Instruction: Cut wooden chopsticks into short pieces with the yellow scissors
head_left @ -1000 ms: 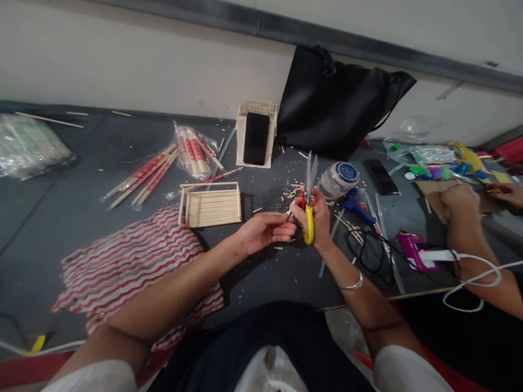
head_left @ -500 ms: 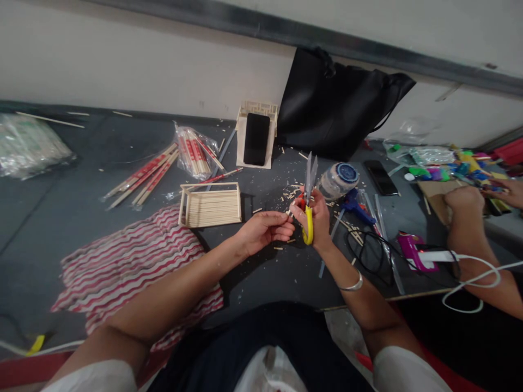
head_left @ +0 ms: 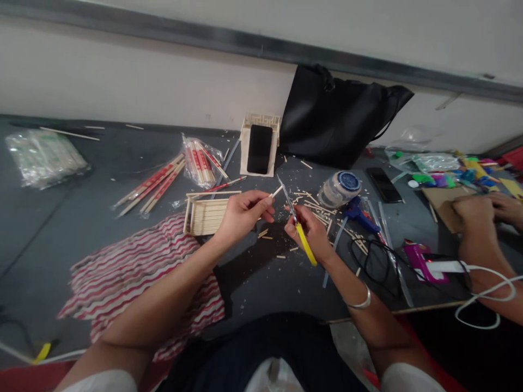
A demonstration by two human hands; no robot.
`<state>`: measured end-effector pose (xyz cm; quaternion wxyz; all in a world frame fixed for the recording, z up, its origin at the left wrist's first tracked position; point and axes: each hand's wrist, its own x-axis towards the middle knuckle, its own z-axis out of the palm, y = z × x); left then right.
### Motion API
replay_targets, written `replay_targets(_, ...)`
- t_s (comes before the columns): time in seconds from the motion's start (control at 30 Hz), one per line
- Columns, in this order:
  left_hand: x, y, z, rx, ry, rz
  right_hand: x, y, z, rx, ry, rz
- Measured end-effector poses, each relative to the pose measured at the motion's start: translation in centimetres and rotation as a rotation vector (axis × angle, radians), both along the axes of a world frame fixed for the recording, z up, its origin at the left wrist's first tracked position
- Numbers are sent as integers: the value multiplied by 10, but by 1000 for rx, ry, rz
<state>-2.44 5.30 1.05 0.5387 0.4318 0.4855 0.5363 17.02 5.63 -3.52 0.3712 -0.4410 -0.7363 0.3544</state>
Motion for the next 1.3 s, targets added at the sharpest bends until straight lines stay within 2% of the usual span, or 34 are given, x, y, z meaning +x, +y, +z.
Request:
replay_targets(0.2,2,-6,8,69,173,-15,0,-2,7,-34,-64,37)
replay_targets(0.67,-1,-6,-1,277,510,-23,3,-3,9,-44,-151,77)
replay_targets(0.9,-1,-6,-1,282,528,-3,3,-3,7,-5,-184,89)
replay_targets(1.13,-5,-5,-8,452,726,-60,3,-4,7,-53,-205,88)
replay_targets(1.3,-7,-3,-10,499,746,-100,6,-2,12,-116,-178,133)
